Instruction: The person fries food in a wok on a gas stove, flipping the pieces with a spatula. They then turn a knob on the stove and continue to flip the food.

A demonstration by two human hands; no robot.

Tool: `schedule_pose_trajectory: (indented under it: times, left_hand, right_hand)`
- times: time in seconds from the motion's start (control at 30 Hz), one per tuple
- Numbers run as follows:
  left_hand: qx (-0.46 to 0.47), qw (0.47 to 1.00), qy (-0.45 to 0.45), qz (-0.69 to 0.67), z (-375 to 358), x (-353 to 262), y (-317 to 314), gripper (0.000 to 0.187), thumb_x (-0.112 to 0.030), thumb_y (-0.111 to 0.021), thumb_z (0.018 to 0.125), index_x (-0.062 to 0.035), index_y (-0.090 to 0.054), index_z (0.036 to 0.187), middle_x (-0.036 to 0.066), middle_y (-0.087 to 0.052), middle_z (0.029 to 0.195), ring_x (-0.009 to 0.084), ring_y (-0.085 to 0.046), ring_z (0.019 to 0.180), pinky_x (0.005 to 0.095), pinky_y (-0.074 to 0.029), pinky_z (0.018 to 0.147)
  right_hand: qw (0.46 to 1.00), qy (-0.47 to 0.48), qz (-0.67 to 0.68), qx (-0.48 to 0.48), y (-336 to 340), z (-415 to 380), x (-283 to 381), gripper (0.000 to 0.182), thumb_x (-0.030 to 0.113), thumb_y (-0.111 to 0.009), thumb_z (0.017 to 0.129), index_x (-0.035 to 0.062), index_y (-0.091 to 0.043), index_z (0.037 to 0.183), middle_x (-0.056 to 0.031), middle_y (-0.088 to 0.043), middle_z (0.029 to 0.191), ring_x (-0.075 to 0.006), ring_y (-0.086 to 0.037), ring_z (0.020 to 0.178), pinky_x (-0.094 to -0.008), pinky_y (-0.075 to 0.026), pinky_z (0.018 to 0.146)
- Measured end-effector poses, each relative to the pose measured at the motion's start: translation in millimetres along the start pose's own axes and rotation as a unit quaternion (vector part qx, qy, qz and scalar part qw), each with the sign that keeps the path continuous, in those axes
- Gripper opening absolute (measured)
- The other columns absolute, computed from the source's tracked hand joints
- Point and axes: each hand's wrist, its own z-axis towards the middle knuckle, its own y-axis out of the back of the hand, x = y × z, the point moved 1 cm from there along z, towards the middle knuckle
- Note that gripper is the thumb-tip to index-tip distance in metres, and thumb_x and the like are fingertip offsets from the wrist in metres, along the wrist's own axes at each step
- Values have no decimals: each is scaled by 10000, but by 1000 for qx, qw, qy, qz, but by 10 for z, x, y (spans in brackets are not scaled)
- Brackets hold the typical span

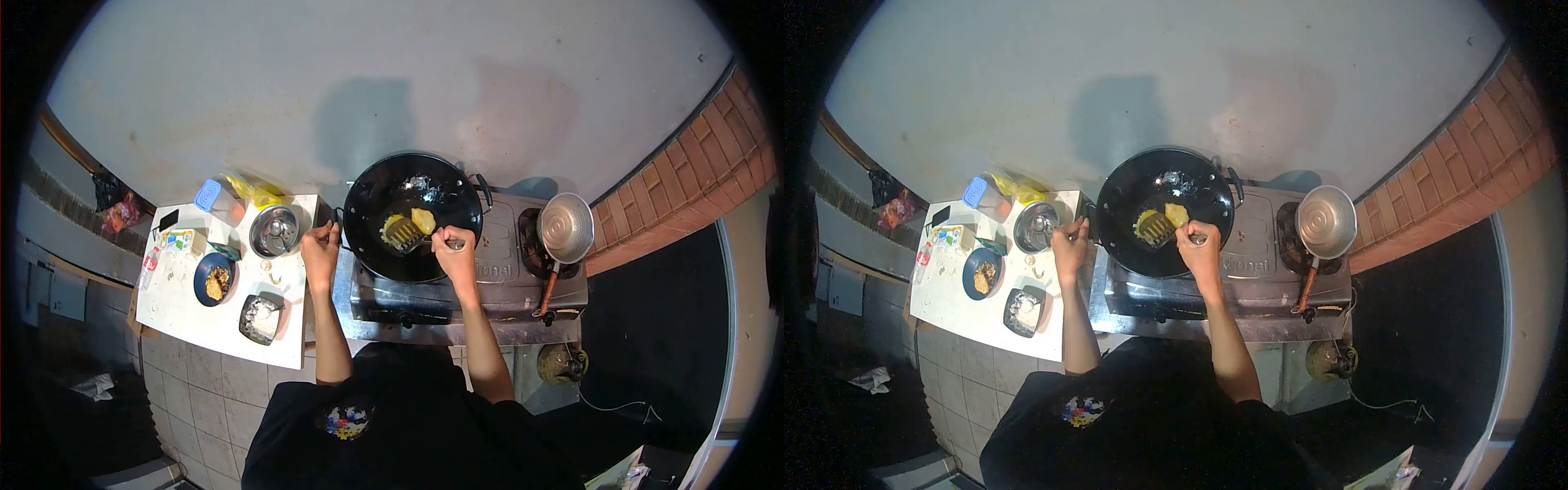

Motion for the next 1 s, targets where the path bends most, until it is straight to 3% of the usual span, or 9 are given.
schedule_pose_trajectory:
  times: [0.13,0.33,0.4,0.43,0.67,0.73,1.0]
  left_hand:
    - [-28,1000,6,2,19,7,-49,292,-241,-690,826,26,-701,945,236,-677,874,302,-682,836,357,-491,788]
    - [-57,998,-12,22,43,-31,-42,270,-226,-692,825,28,-706,914,208,-688,833,272,-690,796,345,-501,759]
    - [-54,998,9,8,37,-112,-27,233,-160,-690,825,65,-694,882,177,-677,719,234,-649,577,329,-496,584]
    - [-58,998,13,5,33,-146,-21,238,-164,-697,821,66,-696,879,161,-669,676,210,-634,537,325,-485,557]
    - [-82,996,-25,34,81,39,-73,228,-178,-705,818,44,-707,871,186,-678,733,236,-669,626,330,-507,617]
    - [-55,998,19,29,89,16,-59,262,-216,-701,826,37,-707,891,183,-698,812,233,-695,750,318,-514,725]
    - [-36,999,4,35,94,90,-59,263,-209,-698,832,39,-702,919,176,-702,833,210,-693,774,304,-507,735]
  right_hand:
    - [1000,-2,25,7,1,2,3,258,-42,-581,768,-19,-440,552,-16,-461,495,-55,-477,482,-250,-370,454]
    - [999,17,-23,33,49,-27,226,267,27,-600,844,-29,-522,594,-37,-539,532,-77,-526,468,-240,-391,449]
    - [994,-92,-18,55,77,-51,334,279,94,-592,887,-34,-584,639,-42,-568,544,-76,-523,444,-237,-389,426]
    - [996,-76,-4,50,82,-59,324,287,120,-577,903,-33,-612,663,-34,-569,541,-66,-509,428,-234,-377,405]
    - [992,-99,75,11,213,7,494,308,155,-551,938,-38,-622,708,-28,-594,597,-56,-502,445,-212,-382,397]
    - [992,-104,60,25,224,7,443,295,148,-541,942,-47,-627,738,-33,-610,622,-58,-502,450,-211,-396,406]
    - [992,-125,35,9,55,-125,152,283,109,-559,914,-52,-626,691,-62,-604,572,-56,-520,485,-230,-394,447]
